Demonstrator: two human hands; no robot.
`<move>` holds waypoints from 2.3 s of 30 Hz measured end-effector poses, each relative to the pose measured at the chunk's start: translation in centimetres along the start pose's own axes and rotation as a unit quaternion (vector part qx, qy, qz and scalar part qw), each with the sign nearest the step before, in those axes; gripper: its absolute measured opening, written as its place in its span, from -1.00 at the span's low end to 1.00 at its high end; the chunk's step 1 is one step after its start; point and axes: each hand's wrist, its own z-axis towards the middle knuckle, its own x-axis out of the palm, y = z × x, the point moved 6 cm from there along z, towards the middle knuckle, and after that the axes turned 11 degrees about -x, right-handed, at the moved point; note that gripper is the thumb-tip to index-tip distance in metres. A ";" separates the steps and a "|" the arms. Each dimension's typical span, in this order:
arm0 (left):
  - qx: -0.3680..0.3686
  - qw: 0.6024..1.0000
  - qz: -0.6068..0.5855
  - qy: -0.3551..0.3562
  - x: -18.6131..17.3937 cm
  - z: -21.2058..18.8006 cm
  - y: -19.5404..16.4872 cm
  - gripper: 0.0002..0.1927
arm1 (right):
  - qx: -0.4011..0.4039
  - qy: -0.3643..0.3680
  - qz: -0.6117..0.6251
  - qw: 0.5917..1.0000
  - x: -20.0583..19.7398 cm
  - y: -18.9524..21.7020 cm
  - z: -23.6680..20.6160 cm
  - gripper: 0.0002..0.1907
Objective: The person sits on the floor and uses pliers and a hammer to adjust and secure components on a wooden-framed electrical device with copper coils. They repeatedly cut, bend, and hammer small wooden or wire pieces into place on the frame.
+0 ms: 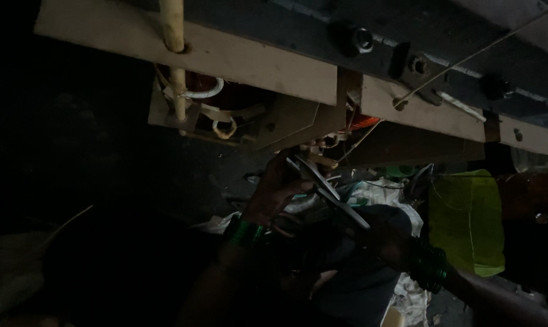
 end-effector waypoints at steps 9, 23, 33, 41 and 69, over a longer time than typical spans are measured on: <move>0.013 0.998 0.051 -0.016 0.3 -0.1 -0.1 -0.30 | -0.082 -0.018 0.094 0.992 2.0 -4.3 3.0 -0.48; 0.038 0.997 0.060 0.038 0.6 0.0 -0.4 -0.33 | -0.424 -0.138 -0.101 0.889 3.4 -5.4 4.1 -0.66; 0.037 0.998 0.038 0.016 0.2 0.1 -0.1 -0.36 | -0.147 -0.046 0.070 0.985 3.2 -4.3 3.6 -0.64; 0.025 0.999 0.017 0.036 -0.1 -0.1 0.2 -0.37 | -0.172 -0.051 0.036 0.983 3.5 -4.6 4.4 -0.66; 0.028 0.984 0.173 0.017 2.1 -0.7 -2.7 -0.41 | 0.078 -0.311 0.364 0.874 19.4 -23.4 -6.6 -0.60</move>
